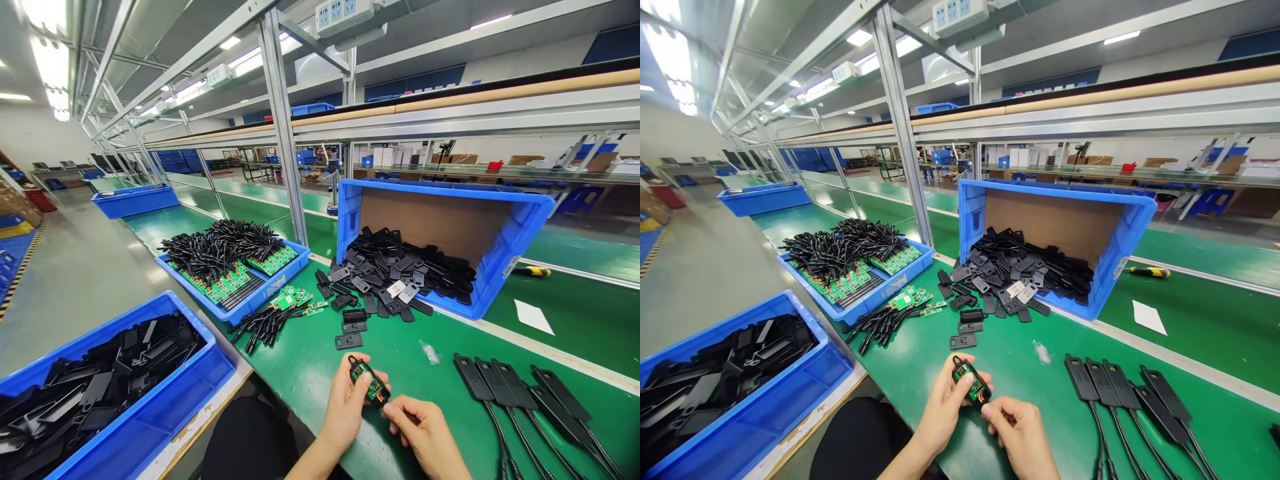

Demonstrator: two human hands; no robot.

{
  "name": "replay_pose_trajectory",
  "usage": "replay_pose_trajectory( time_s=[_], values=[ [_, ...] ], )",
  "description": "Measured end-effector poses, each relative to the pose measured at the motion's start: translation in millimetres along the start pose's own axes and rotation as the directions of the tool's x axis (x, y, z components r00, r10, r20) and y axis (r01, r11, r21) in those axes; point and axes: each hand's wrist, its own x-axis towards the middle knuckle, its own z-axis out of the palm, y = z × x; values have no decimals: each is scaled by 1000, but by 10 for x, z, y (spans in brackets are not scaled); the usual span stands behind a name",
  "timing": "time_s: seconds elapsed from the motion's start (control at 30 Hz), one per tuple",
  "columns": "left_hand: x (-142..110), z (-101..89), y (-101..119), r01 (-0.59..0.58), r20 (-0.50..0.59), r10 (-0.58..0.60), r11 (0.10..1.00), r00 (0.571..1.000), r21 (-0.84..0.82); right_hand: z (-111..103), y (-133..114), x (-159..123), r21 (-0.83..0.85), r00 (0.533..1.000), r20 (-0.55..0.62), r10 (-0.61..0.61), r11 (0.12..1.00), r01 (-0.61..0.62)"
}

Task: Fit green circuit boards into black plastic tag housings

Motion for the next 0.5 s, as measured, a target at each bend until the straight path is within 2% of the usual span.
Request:
replay_pose_trajectory(
  time_s=[0.17, 0.23, 0.37, 0.47, 0.5],
  values=[
    [-24, 9, 49, 37, 8, -36, 998, 999, -45, -6, -4, 1, 85, 997, 72, 23, 996, -29],
    [-27, 7, 72, 48, 29, -47, 997, 999, -55, -11, -5, 11, 61, 997, 79, 26, 998, -30],
    [-17, 17, 41, -29, -1, 29, 999, 1000, 37, -32, 56, 54, -177, 999, -18, -39, 984, 35],
    [-34, 60, -106, -106, -50, 110, 991, 993, 80, -37, 84, -4, -331, 996, -52, -69, 942, 48],
    [-37, 71, -172, -113, -52, 117, 991, 992, 65, -41, 74, -50, -391, 991, -111, -81, 920, 31]
  ],
)
